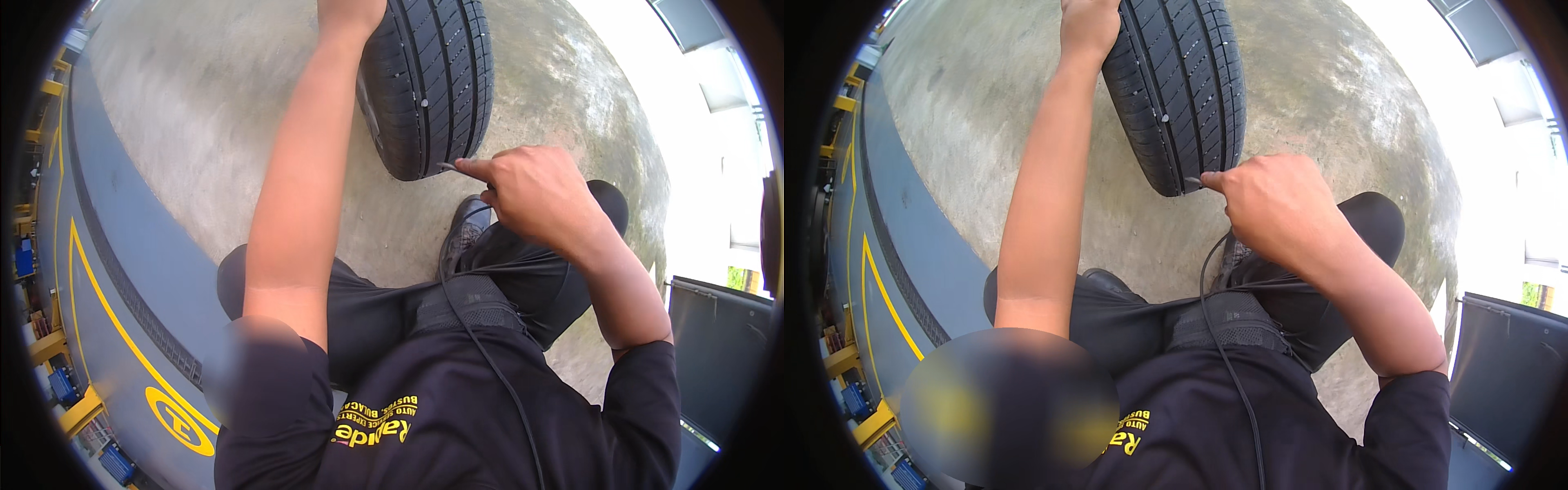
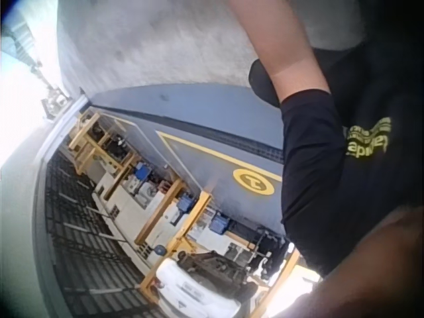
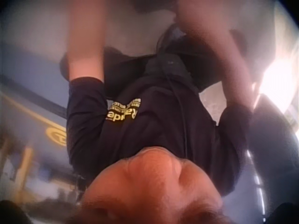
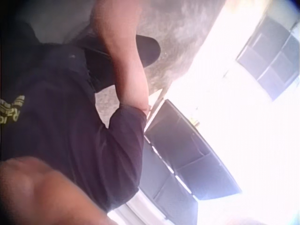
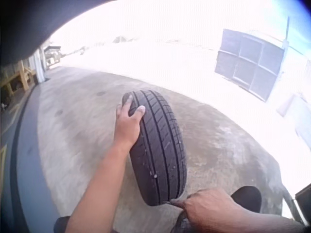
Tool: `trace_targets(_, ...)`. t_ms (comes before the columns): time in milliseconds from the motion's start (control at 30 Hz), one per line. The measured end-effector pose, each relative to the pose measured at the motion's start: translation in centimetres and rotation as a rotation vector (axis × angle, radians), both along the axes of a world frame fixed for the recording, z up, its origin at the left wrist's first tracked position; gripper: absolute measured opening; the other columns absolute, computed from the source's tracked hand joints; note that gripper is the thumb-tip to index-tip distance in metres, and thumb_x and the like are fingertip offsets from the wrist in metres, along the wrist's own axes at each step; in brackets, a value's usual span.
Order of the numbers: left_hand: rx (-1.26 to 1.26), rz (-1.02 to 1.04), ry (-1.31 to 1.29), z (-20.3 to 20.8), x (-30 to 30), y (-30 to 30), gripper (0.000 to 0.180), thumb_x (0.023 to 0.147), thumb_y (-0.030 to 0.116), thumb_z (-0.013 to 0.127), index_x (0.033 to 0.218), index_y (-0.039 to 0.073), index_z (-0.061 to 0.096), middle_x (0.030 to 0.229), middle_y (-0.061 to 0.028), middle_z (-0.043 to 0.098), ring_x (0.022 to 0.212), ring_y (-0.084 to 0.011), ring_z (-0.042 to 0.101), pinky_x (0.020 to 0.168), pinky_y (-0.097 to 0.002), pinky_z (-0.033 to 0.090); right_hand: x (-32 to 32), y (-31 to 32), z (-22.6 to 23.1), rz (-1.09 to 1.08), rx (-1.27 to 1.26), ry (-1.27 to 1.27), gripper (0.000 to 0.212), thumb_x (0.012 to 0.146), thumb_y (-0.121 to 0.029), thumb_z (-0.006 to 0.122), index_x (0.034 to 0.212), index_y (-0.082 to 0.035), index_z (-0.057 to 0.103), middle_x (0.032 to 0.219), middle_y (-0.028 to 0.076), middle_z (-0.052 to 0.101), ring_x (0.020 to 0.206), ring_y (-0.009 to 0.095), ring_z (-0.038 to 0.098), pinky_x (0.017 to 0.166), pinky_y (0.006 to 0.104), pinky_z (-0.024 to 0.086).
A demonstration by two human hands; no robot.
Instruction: The person kneels on the floor and uses a screwdriver to probe the tread grooves of a car tire. They repeatedly insert the tool into the treads and rotate the tire to access different sections.
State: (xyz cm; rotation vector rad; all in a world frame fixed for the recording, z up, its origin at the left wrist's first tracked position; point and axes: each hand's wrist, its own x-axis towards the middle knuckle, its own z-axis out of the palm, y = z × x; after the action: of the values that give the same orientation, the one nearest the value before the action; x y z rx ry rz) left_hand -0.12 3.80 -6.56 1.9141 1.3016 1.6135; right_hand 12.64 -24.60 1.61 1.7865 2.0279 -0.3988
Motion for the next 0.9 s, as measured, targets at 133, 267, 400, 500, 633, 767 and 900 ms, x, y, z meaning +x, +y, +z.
trace_targets(133, 0.035, -0.001, 0.022, -0.2, 0.7, -0.1, 0.071, 0.099, 0.041, 0.067, 0.155, 0.000, 0.050, 0.160, -0.0380, 0.038, 0.155, -0.0480, 0.031, 0.128, -0.0448, 0.028, 1.5, -2.7, -2.3, -0.079, 0.150, 0.287, 0.046, 0.096, -0.021, 0.067, 0.143, -0.022, 0.068, 0.091, 0.019, 0.075, 0.089, 0.036, 0.074, 0.079, 0.0455, 0.059)
trace_targets(267, -0.010, -0.025, -0.035, 0.3, 0.9, -1.0, 0.072, 0.099, 0.043, 0.067, 0.156, 0.003, 0.050, 0.161, -0.0375, 0.038, 0.154, -0.0480, 0.031, 0.128, -0.0451, 0.028, 1.3, -1.3, -1.1, -0.138, 0.493, 0.420, 0.045, 0.099, -0.020, 0.065, 0.144, -0.017, 0.066, 0.095, 0.020, 0.075, 0.092, 0.038, 0.073, 0.081, 0.0470, 0.059)
trace_targets(400, -0.043, -0.018, -0.041, 0.4, 0.1, -1.5, 0.071, 0.099, 0.044, 0.067, 0.156, 0.003, 0.051, 0.161, -0.0378, 0.037, 0.154, -0.0478, 0.032, 0.128, -0.0452, 0.028, 0.3, 0.2, -1.0, -0.143, 0.434, 0.326, 0.044, 0.099, -0.019, 0.065, 0.143, -0.013, 0.066, 0.097, 0.019, 0.076, 0.096, 0.037, 0.073, 0.081, 0.0467, 0.059)
trace_targets(500, -0.004, -0.013, 0.002, 0.2, 0.4, -1.9, 0.070, 0.099, 0.043, 0.068, 0.155, 0.003, 0.052, 0.161, -0.0384, 0.036, 0.153, -0.0480, 0.033, 0.128, -0.0457, 0.029, 1.0, -1.1, -0.7, -0.097, 0.095, 0.217, 0.045, 0.099, -0.022, 0.066, 0.144, -0.014, 0.065, 0.103, 0.019, 0.077, 0.100, 0.036, 0.074, 0.086, 0.0478, 0.059)
trace_targets(633, 0.002, -0.013, -0.012, 0.0, 0.0, -1.7, 0.069, 0.100, 0.042, 0.067, 0.155, 0.003, 0.051, 0.162, -0.0384, 0.034, 0.153, -0.0483, 0.033, 0.128, -0.0456, 0.028, 0.3, -1.0, 0.4, -0.185, 0.211, 0.396, 0.050, 0.101, -0.017, 0.057, 0.151, -0.011, 0.057, 0.106, 0.023, 0.076, 0.102, 0.040, 0.072, 0.091, 0.0506, 0.056)
trace_targets(767, -0.012, 0.012, -0.026, 0.3, 0.5, -2.5, 0.069, 0.101, 0.040, 0.066, 0.157, 0.004, 0.049, 0.163, -0.0382, 0.033, 0.154, -0.0484, 0.032, 0.128, -0.0463, 0.029, -0.6, 0.7, 1.3, -0.240, 0.371, 0.580, 0.054, 0.101, -0.012, 0.049, 0.155, -0.005, 0.050, 0.104, 0.026, 0.074, 0.098, 0.044, 0.070, 0.091, 0.0530, 0.054)
trace_targets(900, -0.008, 0.028, -0.023, 0.1, 1.4, -2.9, 0.068, 0.101, 0.039, 0.066, 0.157, 0.005, 0.049, 0.163, -0.0380, 0.033, 0.154, -0.0488, 0.032, 0.127, -0.0473, 0.030, -1.8, 1.6, 2.1, -0.248, 0.397, 0.606, 0.053, 0.100, -0.011, 0.048, 0.152, -0.002, 0.051, 0.099, 0.028, 0.073, 0.093, 0.046, 0.069, 0.091, 0.0542, 0.053)
